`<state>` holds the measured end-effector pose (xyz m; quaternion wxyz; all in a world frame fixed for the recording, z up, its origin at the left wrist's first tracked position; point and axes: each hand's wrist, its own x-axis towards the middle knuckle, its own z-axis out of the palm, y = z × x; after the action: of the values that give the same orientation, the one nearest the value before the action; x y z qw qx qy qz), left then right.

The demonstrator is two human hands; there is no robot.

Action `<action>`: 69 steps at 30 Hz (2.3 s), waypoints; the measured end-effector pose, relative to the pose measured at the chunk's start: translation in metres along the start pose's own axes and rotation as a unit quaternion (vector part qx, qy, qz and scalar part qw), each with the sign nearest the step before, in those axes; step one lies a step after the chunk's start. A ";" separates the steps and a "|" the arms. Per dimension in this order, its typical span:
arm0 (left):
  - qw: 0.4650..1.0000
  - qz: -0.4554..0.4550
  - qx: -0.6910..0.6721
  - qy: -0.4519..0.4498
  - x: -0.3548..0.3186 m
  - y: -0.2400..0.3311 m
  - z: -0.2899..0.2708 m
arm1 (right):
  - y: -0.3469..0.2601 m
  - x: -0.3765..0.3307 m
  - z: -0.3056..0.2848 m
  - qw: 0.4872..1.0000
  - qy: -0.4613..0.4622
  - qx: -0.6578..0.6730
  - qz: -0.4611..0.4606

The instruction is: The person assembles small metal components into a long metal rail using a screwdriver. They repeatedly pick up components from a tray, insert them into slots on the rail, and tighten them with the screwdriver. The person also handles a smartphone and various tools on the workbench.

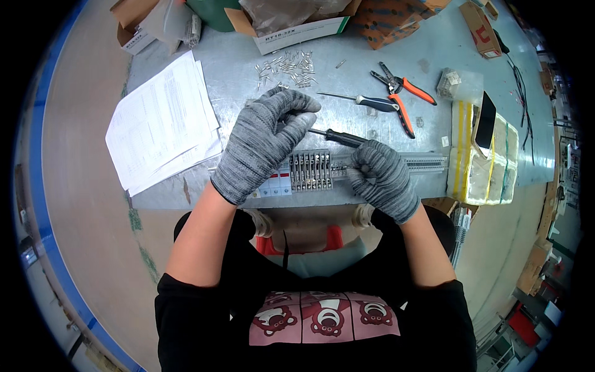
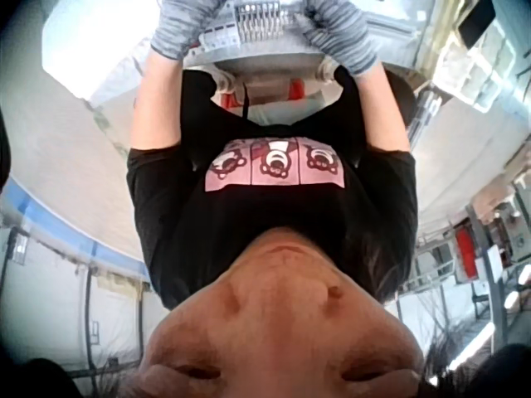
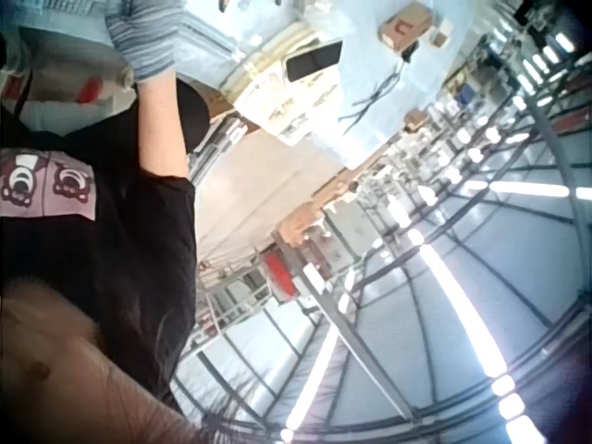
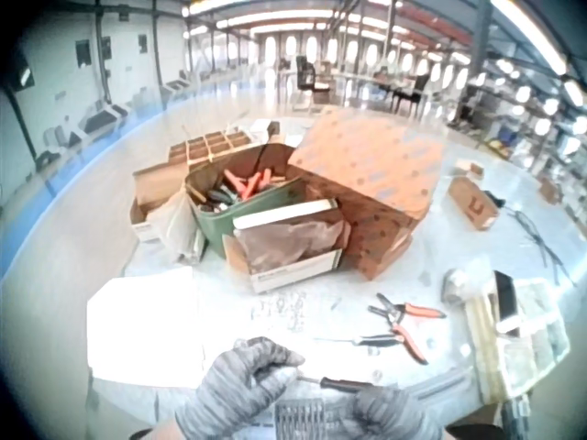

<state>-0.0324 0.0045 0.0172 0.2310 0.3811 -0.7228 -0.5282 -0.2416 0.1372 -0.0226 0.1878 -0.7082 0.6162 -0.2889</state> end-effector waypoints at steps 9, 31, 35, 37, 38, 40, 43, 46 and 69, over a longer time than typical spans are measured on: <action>0.998 0.028 0.056 0.006 -0.002 -0.003 -0.002 | -0.004 0.004 0.012 0.997 0.021 -0.059 -0.051; 0.997 0.059 0.054 0.017 -0.005 -0.004 -0.003 | -0.005 0.001 0.004 0.995 -0.032 -0.080 -0.044; 0.996 0.058 0.067 0.022 -0.007 0.000 -0.002 | 0.003 -0.001 -0.008 1.000 -0.001 -0.017 -0.020; 0.995 0.061 0.075 0.026 -0.008 -0.001 -0.001 | 0.005 -0.001 -0.019 0.999 -0.008 0.006 0.040; 0.995 0.060 0.070 0.024 -0.009 0.000 0.000 | 0.001 0.001 -0.021 0.999 0.012 0.028 0.018; 0.996 0.049 0.080 -0.004 -0.010 0.002 0.002 | 0.002 0.000 -0.018 1.000 -0.006 -0.007 -0.029; 0.993 0.054 0.105 -0.016 -0.010 0.002 0.005 | -0.001 -0.002 -0.012 0.996 -0.036 -0.044 -0.063; 0.993 0.057 0.107 -0.015 -0.009 0.000 0.007 | 0.001 -0.004 -0.006 0.990 -0.073 -0.093 -0.072; 0.967 0.087 0.225 -0.087 -0.009 0.000 0.008 | 0.009 -0.006 -0.030 0.996 -0.020 -0.075 -0.048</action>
<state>-0.0331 0.0161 0.0153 0.1210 0.3112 -0.8707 -0.3610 -0.2681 0.1440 -0.0062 0.1322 -0.7549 0.5973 -0.2362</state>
